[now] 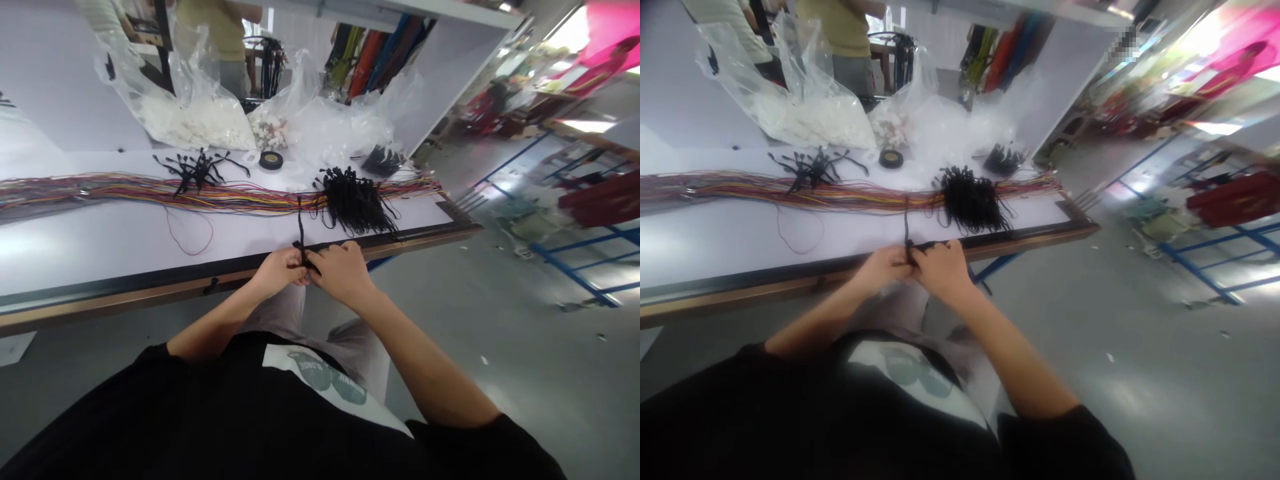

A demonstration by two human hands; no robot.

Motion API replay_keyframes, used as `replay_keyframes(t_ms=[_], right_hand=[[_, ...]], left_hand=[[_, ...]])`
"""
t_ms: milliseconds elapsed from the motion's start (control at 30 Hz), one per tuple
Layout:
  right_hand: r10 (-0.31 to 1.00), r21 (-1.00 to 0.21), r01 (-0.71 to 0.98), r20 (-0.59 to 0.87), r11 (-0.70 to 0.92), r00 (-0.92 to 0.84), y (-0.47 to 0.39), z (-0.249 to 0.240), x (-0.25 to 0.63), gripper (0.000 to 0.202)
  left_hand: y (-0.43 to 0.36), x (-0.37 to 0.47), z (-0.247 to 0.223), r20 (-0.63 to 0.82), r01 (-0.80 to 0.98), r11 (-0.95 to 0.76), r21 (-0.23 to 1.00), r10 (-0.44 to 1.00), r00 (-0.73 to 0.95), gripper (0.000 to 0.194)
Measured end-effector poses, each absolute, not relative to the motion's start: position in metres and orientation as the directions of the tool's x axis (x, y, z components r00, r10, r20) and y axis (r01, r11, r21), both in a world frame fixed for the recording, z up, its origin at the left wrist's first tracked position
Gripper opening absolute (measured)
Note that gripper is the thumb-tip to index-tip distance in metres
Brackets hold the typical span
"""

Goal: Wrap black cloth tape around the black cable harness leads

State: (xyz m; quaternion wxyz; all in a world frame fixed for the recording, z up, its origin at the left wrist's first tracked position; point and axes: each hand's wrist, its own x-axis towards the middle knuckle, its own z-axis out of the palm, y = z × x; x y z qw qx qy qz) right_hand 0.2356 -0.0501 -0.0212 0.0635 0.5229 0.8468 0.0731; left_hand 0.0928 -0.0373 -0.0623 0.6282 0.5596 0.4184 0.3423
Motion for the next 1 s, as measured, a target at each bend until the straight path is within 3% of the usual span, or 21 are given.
replay_keyframes(t_ms=[100, 200, 367, 500, 633, 767, 867, 1000], right_hand=[[0.872, 0.211, 0.850, -0.026, 0.483, -0.489, -0.051, -0.029, 0.234, 0.032], [0.848, 0.217, 0.832, 0.038, 0.510, -0.529, -0.051, -0.035, 0.232, 0.035], [0.795, 0.248, 0.800, 0.148, 0.546, -0.589, -0.052, -0.037, 0.235, 0.041], [0.786, 0.247, 0.793, 0.152, 0.557, -0.600, -0.055, -0.033, 0.240, 0.040], [0.824, 0.210, 0.827, 0.125, 0.522, -0.552, -0.055, -0.030, 0.246, 0.039], [0.878, 0.153, 0.875, 0.076, 0.459, -0.473, -0.052, -0.028, 0.247, 0.040], [0.884, 0.119, 0.881, 0.044, 0.458, -0.465, -0.050, -0.030, 0.242, 0.038], [0.844, 0.142, 0.841, 0.055, 0.523, -0.534, -0.036, -0.031, 0.238, 0.033]], left_hand=[[-0.040, 0.094, -0.071, -0.138, 0.119, 0.100, 0.988, 0.916, 0.377, 0.011], [-0.040, 0.096, -0.077, -0.071, 0.079, 0.048, 0.996, 0.945, 0.321, 0.013], [-0.040, 0.096, -0.072, -0.139, 0.020, 0.140, 0.990, 0.938, 0.316, 0.008], [-0.037, 0.095, -0.071, -0.195, 0.181, 0.136, 0.974, 0.910, 0.366, 0.009], [-0.037, 0.094, -0.074, -0.150, 0.368, -0.004, 0.930, 0.908, 0.390, 0.019], [-0.039, 0.092, -0.070, -0.114, 0.416, -0.086, 0.905, 0.894, 0.434, 0.026], [-0.038, 0.094, -0.066, -0.140, 0.404, -0.046, 0.914, 0.897, 0.419, 0.023], [-0.040, 0.097, -0.058, -0.246, 0.326, 0.130, 0.936, 0.906, 0.345, 0.018]])
